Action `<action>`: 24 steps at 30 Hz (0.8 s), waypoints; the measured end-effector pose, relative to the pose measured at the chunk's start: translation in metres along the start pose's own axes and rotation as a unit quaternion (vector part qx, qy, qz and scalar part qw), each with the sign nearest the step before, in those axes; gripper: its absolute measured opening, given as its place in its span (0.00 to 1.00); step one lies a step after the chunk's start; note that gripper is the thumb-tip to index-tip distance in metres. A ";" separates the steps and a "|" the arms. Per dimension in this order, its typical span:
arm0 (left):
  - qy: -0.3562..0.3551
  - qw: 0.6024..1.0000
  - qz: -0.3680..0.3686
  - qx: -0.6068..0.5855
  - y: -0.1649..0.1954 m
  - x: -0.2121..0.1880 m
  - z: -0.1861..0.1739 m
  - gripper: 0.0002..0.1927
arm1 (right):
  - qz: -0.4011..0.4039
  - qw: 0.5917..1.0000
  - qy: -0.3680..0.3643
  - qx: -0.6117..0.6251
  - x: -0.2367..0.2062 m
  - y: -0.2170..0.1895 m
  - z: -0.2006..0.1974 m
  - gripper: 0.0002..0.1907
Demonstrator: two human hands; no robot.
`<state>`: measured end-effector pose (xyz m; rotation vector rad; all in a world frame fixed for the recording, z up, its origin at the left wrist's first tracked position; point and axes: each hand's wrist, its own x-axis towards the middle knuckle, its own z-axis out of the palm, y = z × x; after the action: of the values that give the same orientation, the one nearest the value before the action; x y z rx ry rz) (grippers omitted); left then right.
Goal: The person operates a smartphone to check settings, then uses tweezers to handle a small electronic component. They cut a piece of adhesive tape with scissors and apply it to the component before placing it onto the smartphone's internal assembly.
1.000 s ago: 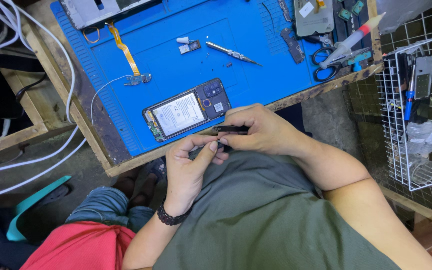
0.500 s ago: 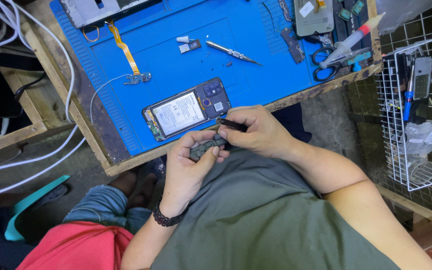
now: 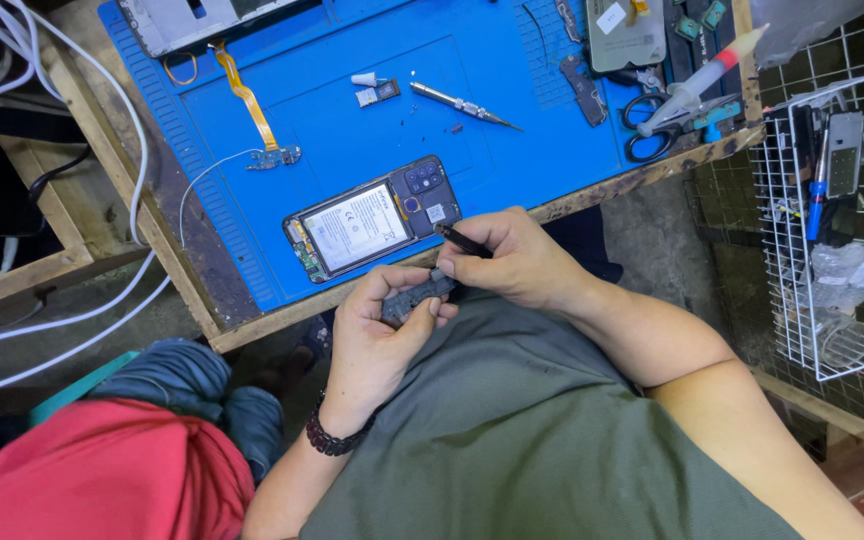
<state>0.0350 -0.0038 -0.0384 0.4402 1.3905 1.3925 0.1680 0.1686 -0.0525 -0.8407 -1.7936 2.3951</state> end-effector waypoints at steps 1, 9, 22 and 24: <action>0.002 1.000 -0.003 -0.006 0.000 0.000 0.000 0.12 | -0.006 1.000 -0.002 0.002 0.000 0.001 0.000 0.07; 0.010 1.000 -0.014 -0.009 0.001 0.001 -0.003 0.11 | -0.070 0.996 -0.001 -0.051 -0.002 -0.004 0.003 0.07; -0.004 0.998 -0.020 -0.062 -0.006 0.001 -0.006 0.12 | -0.156 0.968 0.026 -0.194 -0.008 -0.011 0.008 0.05; -0.013 0.998 -0.016 -0.062 -0.008 0.001 -0.007 0.12 | -0.171 0.964 0.027 -0.200 -0.009 -0.010 0.008 0.05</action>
<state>0.0319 -0.0086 -0.0480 0.3525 1.2755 1.4334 0.1690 0.1617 -0.0387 -0.5479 -2.2234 1.8165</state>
